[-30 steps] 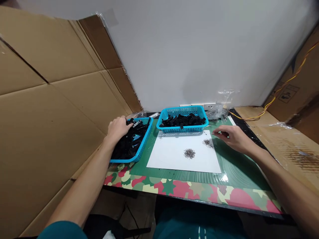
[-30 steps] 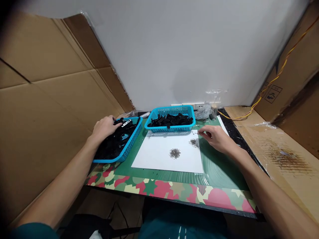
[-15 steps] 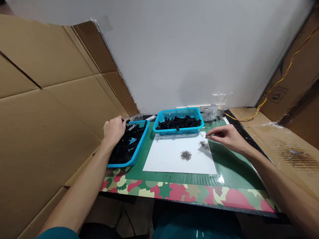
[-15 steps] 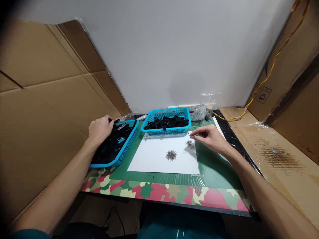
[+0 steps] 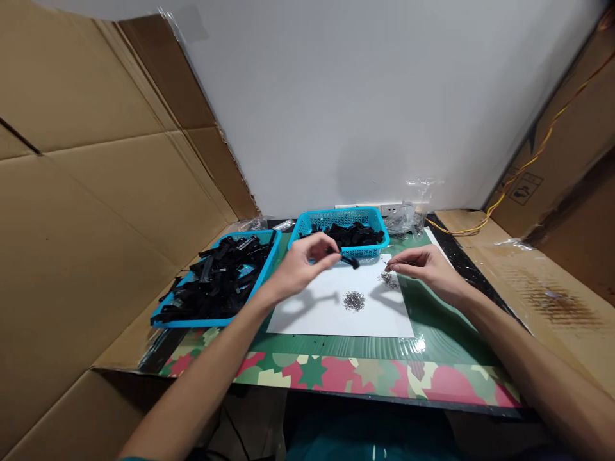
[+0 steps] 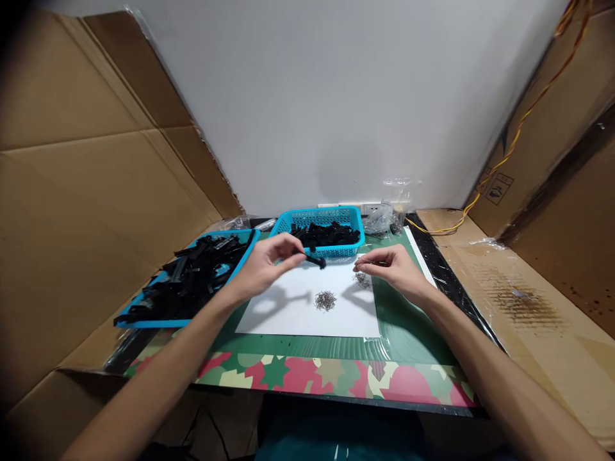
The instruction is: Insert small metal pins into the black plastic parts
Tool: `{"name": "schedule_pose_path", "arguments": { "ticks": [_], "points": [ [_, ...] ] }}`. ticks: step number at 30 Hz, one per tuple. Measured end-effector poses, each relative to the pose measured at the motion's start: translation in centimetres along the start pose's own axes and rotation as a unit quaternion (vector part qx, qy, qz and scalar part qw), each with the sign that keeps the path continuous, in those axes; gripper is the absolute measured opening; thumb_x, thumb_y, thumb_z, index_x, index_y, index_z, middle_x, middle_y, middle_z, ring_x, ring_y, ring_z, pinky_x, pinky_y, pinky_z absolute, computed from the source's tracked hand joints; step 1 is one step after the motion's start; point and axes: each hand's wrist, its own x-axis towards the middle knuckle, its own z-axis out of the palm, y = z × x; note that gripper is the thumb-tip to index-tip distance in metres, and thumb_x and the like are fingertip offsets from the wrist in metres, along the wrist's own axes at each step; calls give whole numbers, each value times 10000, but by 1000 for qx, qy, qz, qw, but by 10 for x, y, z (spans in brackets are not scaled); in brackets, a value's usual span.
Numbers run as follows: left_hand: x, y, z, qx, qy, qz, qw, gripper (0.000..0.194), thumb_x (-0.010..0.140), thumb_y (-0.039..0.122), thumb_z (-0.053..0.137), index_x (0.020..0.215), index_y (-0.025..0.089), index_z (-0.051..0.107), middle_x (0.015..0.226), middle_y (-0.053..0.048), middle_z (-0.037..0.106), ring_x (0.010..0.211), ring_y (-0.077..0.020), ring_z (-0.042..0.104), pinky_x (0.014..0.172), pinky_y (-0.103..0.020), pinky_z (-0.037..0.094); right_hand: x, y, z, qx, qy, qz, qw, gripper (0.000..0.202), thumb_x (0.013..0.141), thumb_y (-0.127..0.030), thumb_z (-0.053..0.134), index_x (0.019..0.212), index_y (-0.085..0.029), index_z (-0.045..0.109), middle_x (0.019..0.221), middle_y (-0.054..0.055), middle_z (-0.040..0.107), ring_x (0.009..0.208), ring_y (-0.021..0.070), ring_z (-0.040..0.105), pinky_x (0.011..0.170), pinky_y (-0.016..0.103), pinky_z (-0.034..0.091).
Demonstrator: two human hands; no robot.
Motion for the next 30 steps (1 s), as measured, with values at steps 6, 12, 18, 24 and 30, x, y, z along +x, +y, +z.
{"name": "schedule_pose_path", "arguments": {
  "ticks": [6, 12, 18, 24, 30],
  "points": [
    [-3, -15, 56, -54, -63, 2, 997, 191, 964, 330, 709, 1051, 160, 711, 989, -57, 713, 792, -133, 627, 723, -272, 505, 2, 5, 3, -6, -7, 14, 1000, 264, 759, -432, 888, 866, -194, 852, 891, 100, 832, 845, 227, 753, 824, 365, 571],
    [-15, -34, 69, -14, -34, 59, 998, 228, 1016, 227, 641, 1209, 221, 762, 1168, -83, 741, 1055, -199, 694, 886, -328, 551, 6, 9, 7, -37, 1, 44, 998, 265, 714, -396, 901, 833, -169, 833, 870, 105, 824, 838, 245, 758, 797, 365, 571],
    [-18, -34, 77, -24, -15, 44, 999, 258, 1025, 230, 626, 1253, 204, 742, 1214, -84, 764, 1075, -215, 708, 952, -370, 564, 5, 11, 10, -72, 0, 39, 997, 252, 736, -410, 881, 798, -174, 816, 835, 85, 804, 775, 214, 714, 751, 350, 542],
    [-17, -34, 83, -169, 22, -15, 985, 334, 1031, 341, 630, 1346, 227, 638, 1311, -97, 672, 975, -179, 693, 902, -337, 579, 1, 6, 14, -67, 6, 19, 998, 288, 725, -438, 903, 816, -176, 828, 806, 69, 779, 669, 170, 626, 615, 313, 463],
    [-17, -34, 91, -336, 15, -85, 938, 413, 1008, 442, 654, 1354, 269, 509, 1028, -27, 608, 658, -109, 646, 585, -250, 568, -3, 2, 25, -21, 11, -21, 1000, 206, 741, -384, 905, 792, -201, 827, 845, 70, 790, 768, 194, 686, 690, 319, 524]
  ]
}}
